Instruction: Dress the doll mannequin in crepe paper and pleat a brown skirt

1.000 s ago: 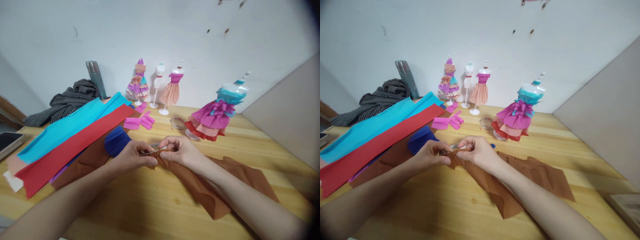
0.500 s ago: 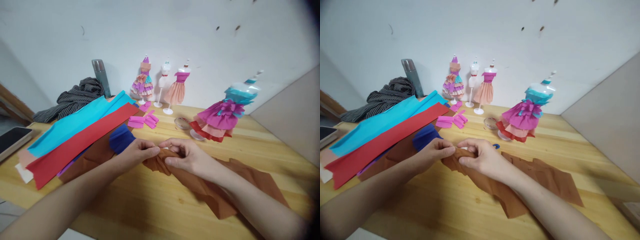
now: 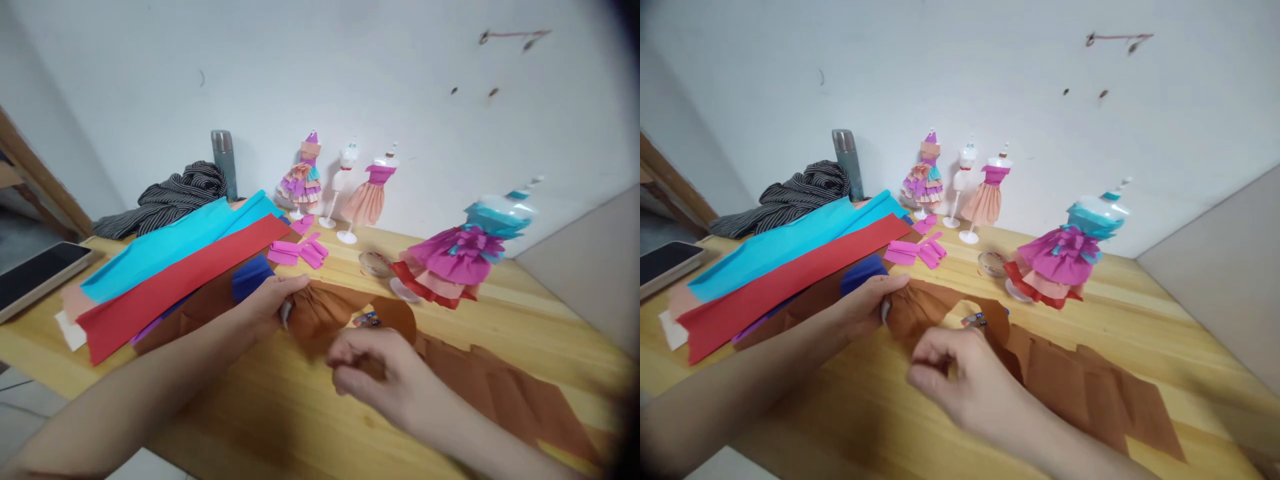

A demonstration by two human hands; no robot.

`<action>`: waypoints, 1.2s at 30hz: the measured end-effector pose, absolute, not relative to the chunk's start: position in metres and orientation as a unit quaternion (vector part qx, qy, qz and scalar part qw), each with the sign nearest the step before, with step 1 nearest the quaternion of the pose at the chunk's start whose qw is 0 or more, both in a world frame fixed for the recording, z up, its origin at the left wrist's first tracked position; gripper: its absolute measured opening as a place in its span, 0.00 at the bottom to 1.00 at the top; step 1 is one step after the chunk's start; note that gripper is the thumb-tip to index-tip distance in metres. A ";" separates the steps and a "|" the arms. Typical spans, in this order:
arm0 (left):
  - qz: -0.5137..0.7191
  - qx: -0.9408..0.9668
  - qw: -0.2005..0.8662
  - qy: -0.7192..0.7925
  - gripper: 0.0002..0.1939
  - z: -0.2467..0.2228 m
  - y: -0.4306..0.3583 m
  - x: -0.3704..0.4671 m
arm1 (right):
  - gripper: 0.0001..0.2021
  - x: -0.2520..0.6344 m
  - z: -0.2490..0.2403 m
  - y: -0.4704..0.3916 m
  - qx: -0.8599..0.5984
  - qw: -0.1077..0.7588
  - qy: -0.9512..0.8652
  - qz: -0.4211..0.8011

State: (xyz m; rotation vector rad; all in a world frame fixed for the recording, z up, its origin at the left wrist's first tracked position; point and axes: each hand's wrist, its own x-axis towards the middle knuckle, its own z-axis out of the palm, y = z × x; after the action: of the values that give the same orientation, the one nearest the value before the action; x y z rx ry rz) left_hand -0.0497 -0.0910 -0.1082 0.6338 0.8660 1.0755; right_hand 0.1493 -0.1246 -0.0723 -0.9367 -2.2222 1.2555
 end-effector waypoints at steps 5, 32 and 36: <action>0.483 0.332 0.725 0.362 0.20 -0.110 -0.093 -0.051 | 0.25 0.127 -0.124 -0.098 -0.401 0.222 -0.545 0.702; 0.428 0.401 0.731 0.349 0.23 -0.116 -0.094 -0.045 | 0.23 0.125 -0.111 -0.115 -0.340 0.308 -0.616 0.641; 0.441 0.424 0.689 0.387 0.24 -0.115 -0.092 -0.046 | 0.21 0.125 -0.117 -0.115 -0.345 0.311 -0.602 0.649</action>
State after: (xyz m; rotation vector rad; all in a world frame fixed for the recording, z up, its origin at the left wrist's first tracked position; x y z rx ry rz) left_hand -0.0457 -0.0921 -0.1155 0.9486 0.8666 0.9873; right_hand 0.1252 -0.1151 -0.1171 -0.9098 -1.5899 1.7133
